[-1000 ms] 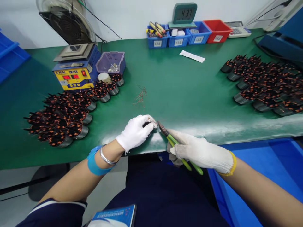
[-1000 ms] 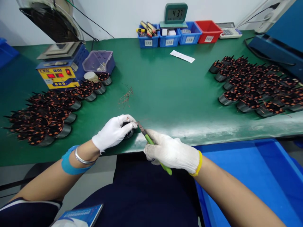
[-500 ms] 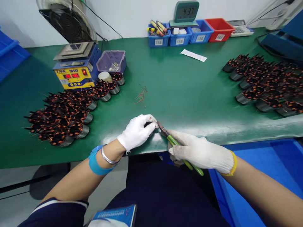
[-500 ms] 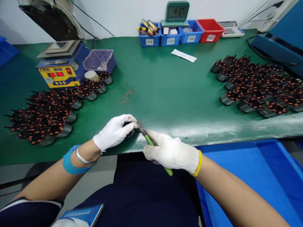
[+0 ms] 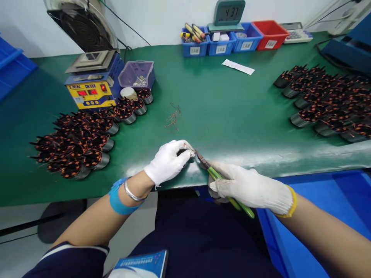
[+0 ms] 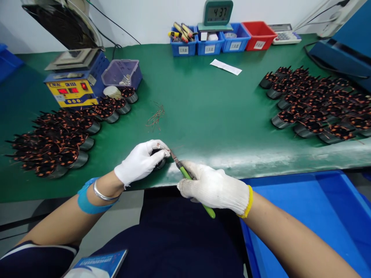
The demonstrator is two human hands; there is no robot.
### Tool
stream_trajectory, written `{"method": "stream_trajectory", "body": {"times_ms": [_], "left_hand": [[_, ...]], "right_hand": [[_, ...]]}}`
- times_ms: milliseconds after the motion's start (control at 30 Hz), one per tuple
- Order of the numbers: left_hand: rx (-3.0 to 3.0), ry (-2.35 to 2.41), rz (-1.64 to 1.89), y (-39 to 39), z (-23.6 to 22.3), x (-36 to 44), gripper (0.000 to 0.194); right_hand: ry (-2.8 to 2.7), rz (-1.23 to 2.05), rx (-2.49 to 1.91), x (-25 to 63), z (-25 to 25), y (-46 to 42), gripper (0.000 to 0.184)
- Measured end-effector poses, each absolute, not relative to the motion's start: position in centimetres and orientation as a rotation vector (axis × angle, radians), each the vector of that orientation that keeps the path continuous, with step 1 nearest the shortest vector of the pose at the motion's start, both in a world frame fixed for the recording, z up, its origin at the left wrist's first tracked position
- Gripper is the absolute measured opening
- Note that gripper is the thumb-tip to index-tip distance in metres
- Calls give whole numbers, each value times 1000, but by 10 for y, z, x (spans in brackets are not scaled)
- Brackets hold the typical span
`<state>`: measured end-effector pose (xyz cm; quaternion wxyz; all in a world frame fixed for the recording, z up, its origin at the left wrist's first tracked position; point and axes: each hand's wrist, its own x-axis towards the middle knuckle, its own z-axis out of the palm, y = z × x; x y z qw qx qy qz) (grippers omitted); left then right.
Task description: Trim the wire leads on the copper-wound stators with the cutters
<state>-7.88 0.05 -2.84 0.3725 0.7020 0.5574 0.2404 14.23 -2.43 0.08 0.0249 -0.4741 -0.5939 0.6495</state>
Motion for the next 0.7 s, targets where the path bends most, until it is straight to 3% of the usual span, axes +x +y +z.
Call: {"method": "stream_trajectory", "body": {"times_ms": [467,700], "left_hand": [[1828,1483,600,1,-28,-77,18],[1791,1495,617,-1,-29,-78,20]], "right_hand": [[-1691,2075,-1404,133,-1,-21,10],[-1372,2266,-1298,133,0,-20,17]]}}
